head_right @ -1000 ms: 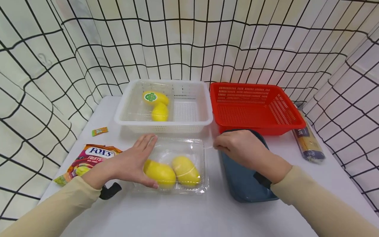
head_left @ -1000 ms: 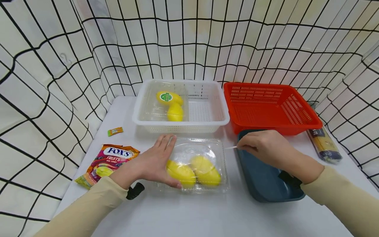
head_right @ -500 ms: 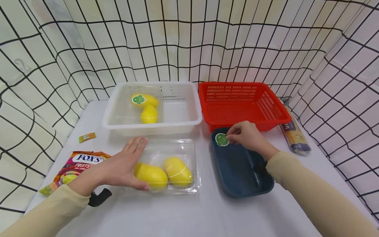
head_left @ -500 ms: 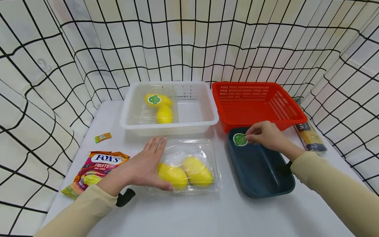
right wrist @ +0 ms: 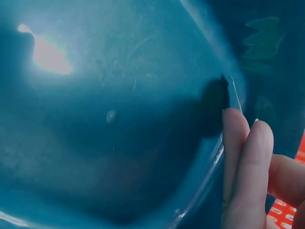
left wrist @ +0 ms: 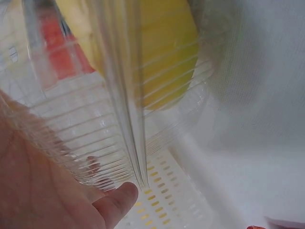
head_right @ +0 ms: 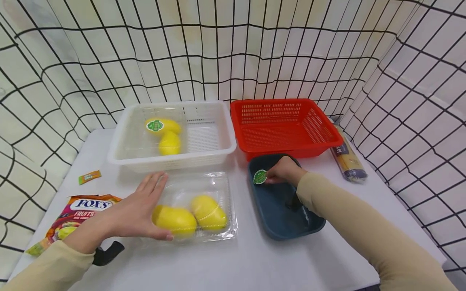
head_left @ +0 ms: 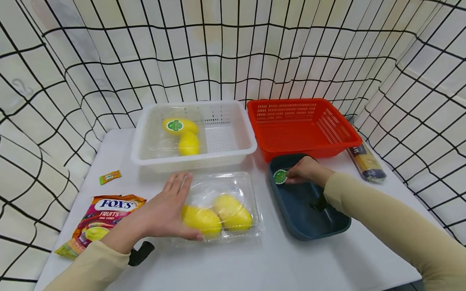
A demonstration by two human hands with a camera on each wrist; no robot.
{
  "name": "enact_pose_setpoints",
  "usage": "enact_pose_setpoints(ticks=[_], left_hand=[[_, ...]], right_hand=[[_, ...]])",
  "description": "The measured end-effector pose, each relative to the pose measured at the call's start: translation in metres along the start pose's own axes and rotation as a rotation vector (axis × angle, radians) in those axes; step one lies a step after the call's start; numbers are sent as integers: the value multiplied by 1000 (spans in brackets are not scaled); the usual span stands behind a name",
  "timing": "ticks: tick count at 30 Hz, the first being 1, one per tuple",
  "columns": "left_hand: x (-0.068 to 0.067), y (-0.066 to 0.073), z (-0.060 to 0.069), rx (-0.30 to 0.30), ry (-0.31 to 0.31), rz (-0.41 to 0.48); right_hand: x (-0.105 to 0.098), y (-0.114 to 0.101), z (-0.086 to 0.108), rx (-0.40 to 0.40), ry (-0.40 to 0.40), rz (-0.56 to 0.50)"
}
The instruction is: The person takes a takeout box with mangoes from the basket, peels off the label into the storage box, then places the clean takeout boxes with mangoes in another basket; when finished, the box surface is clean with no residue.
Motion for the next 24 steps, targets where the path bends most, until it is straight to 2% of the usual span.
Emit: enact_pose_setpoints(ticks=[4,9,15,24], left_hand=[[0,0,0,5,13,5],[0,-1,-1,12,14,8],[1,-2,-1,4,4,14],[-1,0,-1,13,21,-7]], right_hand=[[-3,4,-4,44,28,-28],[-5,9,-5,57,48,-41],[-3,11,-9,49,71,52],[-11,13,-13,60,120,94]])
Point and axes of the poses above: each hand's wrist, its own z-axis away from the middle knuckle, its own x-axis out of the palm, y = z × x, the point moved 10 cm from there along -z, towards the middle knuckle, and after that the axes turned 5 degrees about -z, right-handed, at the moved point
